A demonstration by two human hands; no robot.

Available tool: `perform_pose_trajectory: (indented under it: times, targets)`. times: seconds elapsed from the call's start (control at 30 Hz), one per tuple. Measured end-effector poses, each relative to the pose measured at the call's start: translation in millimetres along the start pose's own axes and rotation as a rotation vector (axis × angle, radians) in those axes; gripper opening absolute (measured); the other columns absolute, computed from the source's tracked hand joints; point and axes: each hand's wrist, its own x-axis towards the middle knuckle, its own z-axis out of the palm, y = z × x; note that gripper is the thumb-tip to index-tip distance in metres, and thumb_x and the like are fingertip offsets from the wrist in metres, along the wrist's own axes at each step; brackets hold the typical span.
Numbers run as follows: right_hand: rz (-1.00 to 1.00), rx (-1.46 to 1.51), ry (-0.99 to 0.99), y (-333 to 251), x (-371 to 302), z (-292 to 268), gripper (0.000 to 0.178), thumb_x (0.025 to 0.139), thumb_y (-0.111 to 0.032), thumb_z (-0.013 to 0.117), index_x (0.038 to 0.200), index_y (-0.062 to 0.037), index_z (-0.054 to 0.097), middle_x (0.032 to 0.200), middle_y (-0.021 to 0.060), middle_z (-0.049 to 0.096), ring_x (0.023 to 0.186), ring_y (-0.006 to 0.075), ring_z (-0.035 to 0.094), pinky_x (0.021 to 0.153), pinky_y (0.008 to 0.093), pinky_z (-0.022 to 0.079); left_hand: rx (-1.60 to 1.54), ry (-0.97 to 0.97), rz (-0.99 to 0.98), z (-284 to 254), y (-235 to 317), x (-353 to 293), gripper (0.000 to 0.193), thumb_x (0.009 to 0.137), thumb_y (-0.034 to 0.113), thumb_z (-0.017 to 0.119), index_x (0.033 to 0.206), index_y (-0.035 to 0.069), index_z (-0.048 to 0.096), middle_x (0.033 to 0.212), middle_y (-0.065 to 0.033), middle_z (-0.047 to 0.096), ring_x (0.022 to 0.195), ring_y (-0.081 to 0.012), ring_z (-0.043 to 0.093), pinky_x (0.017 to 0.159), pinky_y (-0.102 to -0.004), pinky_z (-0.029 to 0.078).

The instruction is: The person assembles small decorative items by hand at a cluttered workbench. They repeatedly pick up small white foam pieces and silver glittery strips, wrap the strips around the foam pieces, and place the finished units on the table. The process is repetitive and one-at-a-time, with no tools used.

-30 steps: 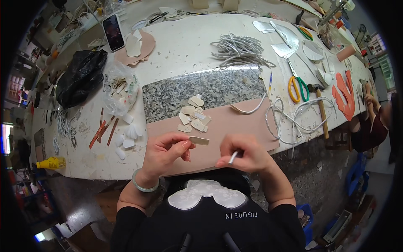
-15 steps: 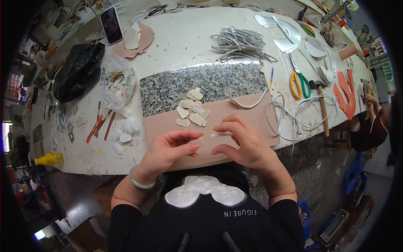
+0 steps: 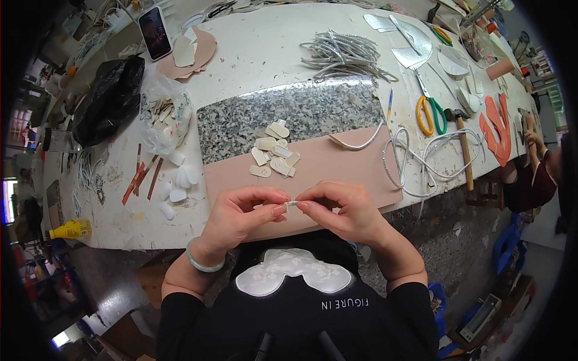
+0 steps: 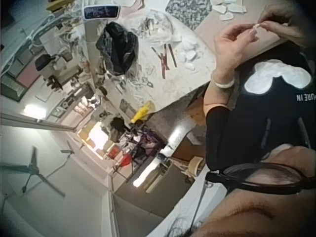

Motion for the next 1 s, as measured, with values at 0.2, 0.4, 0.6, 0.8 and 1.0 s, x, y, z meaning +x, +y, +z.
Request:
perform_pose_trajectory:
  times: [0.2,0.4,0.6,0.8,1.0]
  targets:
    - [-0.028,-0.067,-0.015,-3.6,1.5,1.8,0.010,0.085,-0.008,0.066,0.092,-0.0013,0.068,0.078,0.0111,0.067,0.066,0.0195,0.066,0.059,0.0292,0.052,0.061,0.036,-0.017,1.3,-1.3,-0.3,0.017,0.088,0.002,0.065,0.104,-0.005,0.066,0.094,-0.0091,0.068,0.085,-0.0138,0.066,0.079,-0.0260,0.055]
    - [-0.064,-0.090,-0.014,-4.1,3.2,2.9,0.009,0.084,-0.007,0.066,0.092,-0.0015,0.067,0.078,0.0115,0.067,0.067,0.0213,0.067,0.059,0.0298,0.052,0.060,0.044,-0.029,-0.2,-2.4,0.5,0.017,0.088,0.001,0.065,0.104,-0.005,0.066,0.095,-0.0103,0.069,0.086,-0.0148,0.067,0.079,-0.0259,0.055]
    - [-0.060,-0.100,-0.016,-5.9,4.1,3.0,0.009,0.084,-0.007,0.066,0.091,-0.0013,0.067,0.078,0.0118,0.067,0.068,0.0225,0.067,0.060,0.0307,0.052,0.063,0.052,-0.036,0.2,-1.5,1.1,0.017,0.087,0.001,0.065,0.104,-0.004,0.066,0.094,-0.0105,0.069,0.086,-0.0151,0.067,0.079,-0.0258,0.055]
    - [-0.058,-0.087,-0.023,-4.4,4.2,4.7,0.009,0.084,-0.007,0.066,0.091,-0.0010,0.067,0.078,0.0121,0.068,0.068,0.0231,0.067,0.060,0.0312,0.053,0.076,0.064,-0.039,-0.7,-3.3,0.8,0.018,0.087,0.002,0.066,0.104,-0.004,0.066,0.094,-0.0104,0.069,0.086,-0.0144,0.067,0.078,-0.0254,0.055]
    - [-0.050,-0.061,-0.041,-1.8,4.8,4.3,0.010,0.084,-0.007,0.065,0.092,-0.0006,0.067,0.078,0.0126,0.068,0.069,0.0234,0.067,0.061,0.0312,0.053,0.118,0.090,-0.011,0.2,-5.5,0.4,0.018,0.087,0.000,0.066,0.104,-0.005,0.067,0.094,-0.0102,0.069,0.087,-0.0138,0.066,0.079,-0.0250,0.054]
